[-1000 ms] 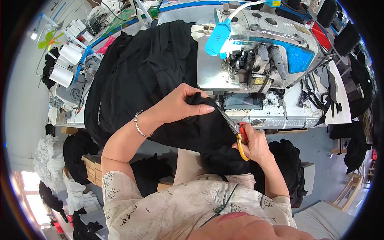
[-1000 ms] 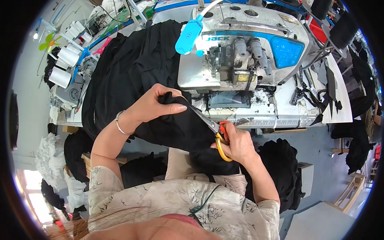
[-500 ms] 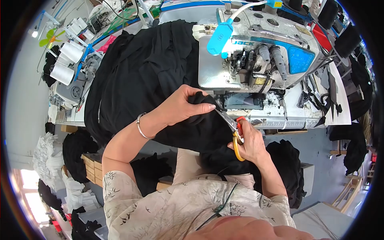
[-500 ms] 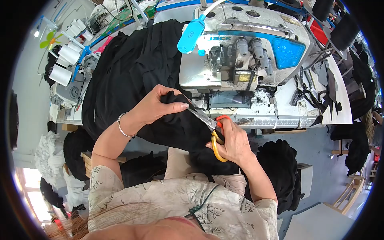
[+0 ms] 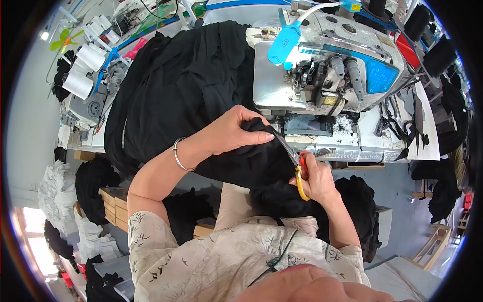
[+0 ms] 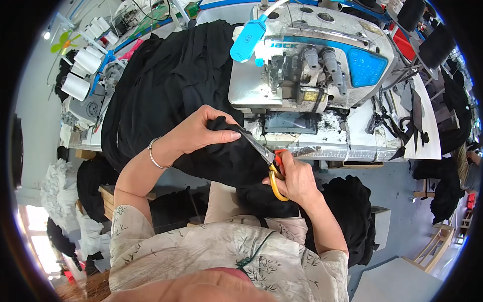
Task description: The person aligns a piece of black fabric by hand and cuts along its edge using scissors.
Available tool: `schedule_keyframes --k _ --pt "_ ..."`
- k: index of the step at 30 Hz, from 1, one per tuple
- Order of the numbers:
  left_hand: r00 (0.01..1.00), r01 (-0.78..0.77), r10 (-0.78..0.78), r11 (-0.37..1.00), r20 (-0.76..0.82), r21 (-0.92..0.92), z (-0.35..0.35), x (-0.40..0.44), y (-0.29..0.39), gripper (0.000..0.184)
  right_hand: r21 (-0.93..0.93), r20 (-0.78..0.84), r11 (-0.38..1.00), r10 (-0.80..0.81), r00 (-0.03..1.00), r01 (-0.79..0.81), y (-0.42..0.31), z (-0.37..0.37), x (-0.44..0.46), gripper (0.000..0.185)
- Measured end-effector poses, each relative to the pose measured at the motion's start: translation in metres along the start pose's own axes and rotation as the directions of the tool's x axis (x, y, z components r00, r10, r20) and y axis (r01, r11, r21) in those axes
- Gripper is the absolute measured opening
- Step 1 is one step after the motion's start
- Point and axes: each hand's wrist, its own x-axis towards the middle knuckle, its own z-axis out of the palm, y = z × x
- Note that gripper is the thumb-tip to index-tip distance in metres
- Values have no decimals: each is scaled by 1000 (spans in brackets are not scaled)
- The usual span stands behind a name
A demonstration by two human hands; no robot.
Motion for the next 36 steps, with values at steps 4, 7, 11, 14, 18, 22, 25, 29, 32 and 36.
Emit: schedule_keyframes --k 4,7,11,14,18,22,25,29,32,36 --pt "995 -86 81 993 58 81 3 4 -8 13 -55 -44 995 -86 995 83 -5 -2 8 66" --pt "996 -27 15 990 85 138 2 4 -4 13 -7 -3 999 -50 999 50 -3 -1 7 66" --pt "998 -51 48 996 40 80 -2 1 -3 15 29 60 998 45 997 -47 2 2 -3 67" --pt "997 -52 51 998 56 21 -8 -3 -1 19 22 53 1000 15 999 -16 3 0 -8 68" --pt "998 -44 38 992 51 119 -2 -4 -1 18 -30 60 1000 -3 998 4 -6 -4 -5 69" --pt "998 -23 18 995 54 99 0 -1 -4 19 -92 24 995 -21 999 23 -11 -5 0 69" --pt "998 -25 19 994 60 102 1 -2 -2 20 -117 11 992 -36 999 37 -11 -5 3 69" --pt "997 39 -46 993 61 115 -1 -2 -2 21 -86 100 993 83 992 -75 -7 -5 -1 69" --pt "996 -63 60 997 65 45 4 -4 -3 22 -58 86 998 38 996 -33 -3 -3 -5 69" --pt "994 -14 7 998 112 59 5 -2 -3 23 -100 54 994 -43 998 48 -4 -7 1 68"
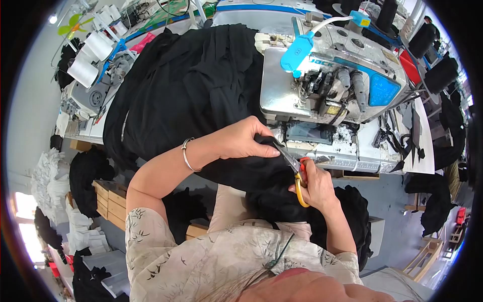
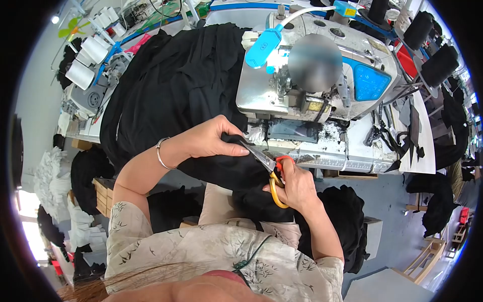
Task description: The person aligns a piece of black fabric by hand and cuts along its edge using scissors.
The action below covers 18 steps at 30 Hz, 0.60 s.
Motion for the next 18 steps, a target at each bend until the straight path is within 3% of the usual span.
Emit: schedule_keyframes --k 5,8,11,13,15,18 --pt "999 34 -36 996 19 85 2 2 -4 26 -7 14 1000 -13 1000 13 -3 -9 5 69" --pt "998 39 -41 999 56 28 1 1 -5 24 5 2 1000 4 1000 -4 4 -2 0 68" --pt "990 -113 112 994 86 9 -1 1 -2 24 42 -26 999 3 1000 -2 3 0 -6 68" --pt "986 -120 122 992 110 -27 -10 -1 4 20 54 -44 998 -16 999 19 3 0 -10 68" --pt "926 -374 349 897 141 235 -26 -2 13 18 52 -54 998 -43 998 46 5 0 -18 68" --pt "888 -459 372 685 270 565 -33 -23 50 14 57 -39 995 -79 996 81 2 -6 -27 67"
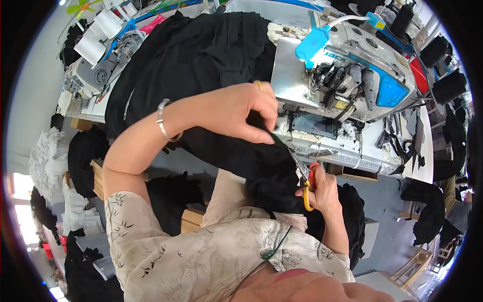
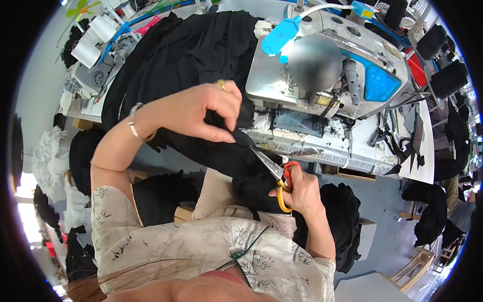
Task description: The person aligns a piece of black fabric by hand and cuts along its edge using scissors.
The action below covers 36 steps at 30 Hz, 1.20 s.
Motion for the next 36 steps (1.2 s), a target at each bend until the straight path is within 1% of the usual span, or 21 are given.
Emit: schedule_keyframes --k 1,2,4,7,8,9,10,11,13,15,16,19,20,23,24,25,27,28,32,35,36 --pt "999 -7 1 986 39 166 -5 -4 9 14 -3 12 1000 -8 1000 8 0 -2 -4 67" --pt "1000 2 -9 954 21 300 -5 -11 11 15 -5 49 1000 12 999 -11 0 -4 -8 67" --pt "1000 1 6 831 -10 556 -7 -22 13 19 18 58 1000 25 998 -26 -1 -5 -12 67" --pt "997 71 -38 806 -69 587 -16 -31 21 16 58 58 996 60 997 -63 1 -7 -16 66" --pt "986 121 -71 926 -151 357 -12 -34 23 15 83 55 995 55 997 -60 2 -6 -18 64" --pt "974 139 -118 985 -194 99 -6 -37 24 15 100 37 993 60 997 -64 2 -5 -20 63" --pt "916 296 -305 952 -259 -74 2 -41 25 14 82 33 995 53 998 -56 1 -6 -20 63" --pt "821 443 -500 862 -275 -244 9 -45 25 14 69 34 997 44 998 -46 0 -5 -22 63" --pt "797 413 -529 830 -293 -375 28 -42 5 14 81 51 996 41 998 -45 4 1 -26 62" --pt "909 300 -363 911 -204 -282 29 -27 9 17 155 58 985 66 996 -74 5 6 -28 60" --pt "932 269 -319 928 -174 -259 27 -20 14 22 122 62 990 63 996 -71 6 6 -30 60" --pt "904 374 -425 833 -39 -408 28 -21 3 24 125 50 989 70 996 -76 7 9 -36 59" --pt "940 206 -304 867 -154 -453 37 -16 0 18 137 43 988 72 996 -78 7 10 -37 59" --pt "762 304 -600 663 -243 -684 50 -11 -1 16 159 32 984 74 997 -78 7 11 -38 58" --pt "728 292 -643 606 -240 -740 57 -10 -4 20 156 35 984 76 997 -80 7 11 -38 58" --pt "703 302 -657 623 -272 -722 66 -3 -3 13 153 37 985 78 996 -83 8 11 -38 58" --pt "828 356 -554 643 -90 -678 66 5 -5 2 148 24 985 85 996 -87 10 11 -39 57" --pt "859 406 -512 652 23 -641 61 9 3 13 157 22 983 94 995 -96 12 11 -40 57" --pt "893 428 -450 852 -5 -301 60 28 25 21 165 -3 982 89 996 -87 21 9 -44 56" --pt "926 351 -373 908 -56 -228 66 34 13 22 168 -36 984 69 997 -62 26 11 -44 55" --pt "942 281 -326 899 -85 -336 70 39 12 17 176 -22 981 86 996 -81 28 11 -44 55"
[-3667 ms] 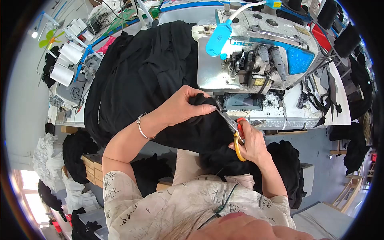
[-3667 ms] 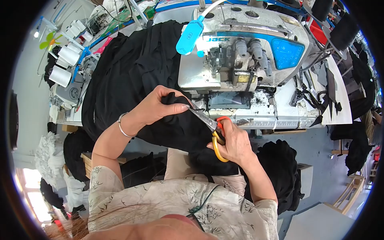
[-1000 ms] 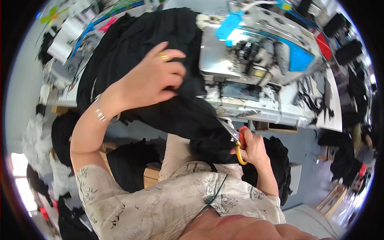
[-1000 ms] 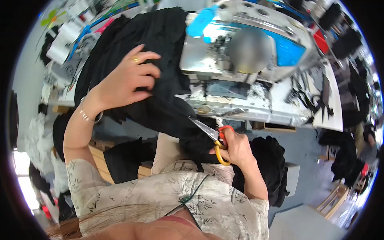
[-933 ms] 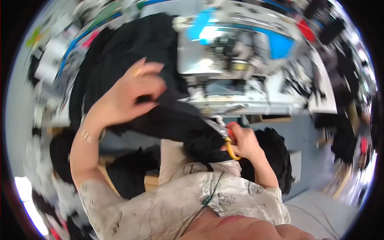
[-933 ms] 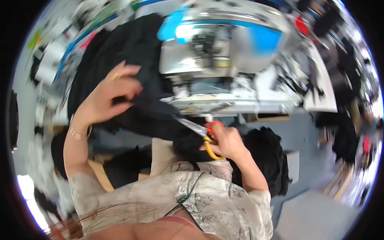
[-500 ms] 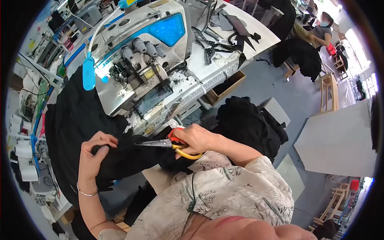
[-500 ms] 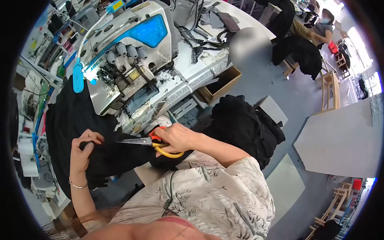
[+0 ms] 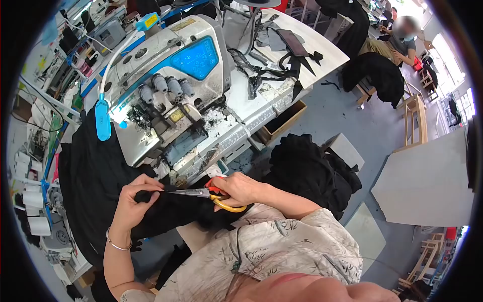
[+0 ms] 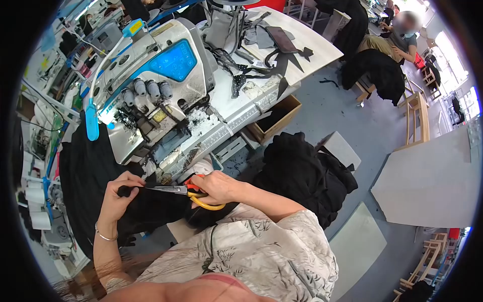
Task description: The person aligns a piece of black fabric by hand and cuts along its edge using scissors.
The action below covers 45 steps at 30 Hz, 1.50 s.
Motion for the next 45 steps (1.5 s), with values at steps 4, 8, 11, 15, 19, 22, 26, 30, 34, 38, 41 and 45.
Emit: schedule_keyframes --k 4,8,11,15,19,22,26,30,34,38,41,45 --pt "930 323 -319 946 -180 -11 5 4 -15 20 22 -31 1000 22 999 -22 0 -4 6 54" --pt "976 194 -193 981 -99 4 -2 10 -15 33 119 -32 987 111 993 -106 -5 -2 16 53" --pt "961 262 -268 962 -71 -81 -9 6 -6 22 110 24 983 145 989 -147 -10 3 25 54" --pt "939 328 -343 914 -24 -239 -18 -4 -12 22 80 57 988 131 990 -136 -16 8 34 58" --pt "948 275 -313 897 -59 -345 -18 -14 -24 26 16 44 995 100 994 -101 -24 9 40 60" --pt "899 364 -417 882 -136 -298 -18 -20 -12 32 -61 38 996 71 997 -69 -29 11 45 62" --pt "894 379 -436 858 -102 -348 -20 -23 -14 39 -174 -41 985 -6 999 -1 -37 13 52 63" --pt "922 327 -375 887 -97 -326 -21 -23 -11 39 -191 -84 981 4 996 -20 -42 14 57 61" --pt "896 357 -416 883 -155 -305 -20 -23 -23 36 -189 -48 979 62 997 -70 -32 16 52 60" --pt "903 355 -411 877 -125 -323 -24 -27 -35 29 -106 -7 987 117 993 -117 -30 18 45 59" --pt "934 272 -336 889 -121 -369 -19 -28 -23 23 -152 -21 987 56 998 -59 -31 20 48 59" --pt "954 250 -292 894 -62 -371 -17 -25 -31 24 -162 -44 987 5 999 -12 -37 17 56 59"
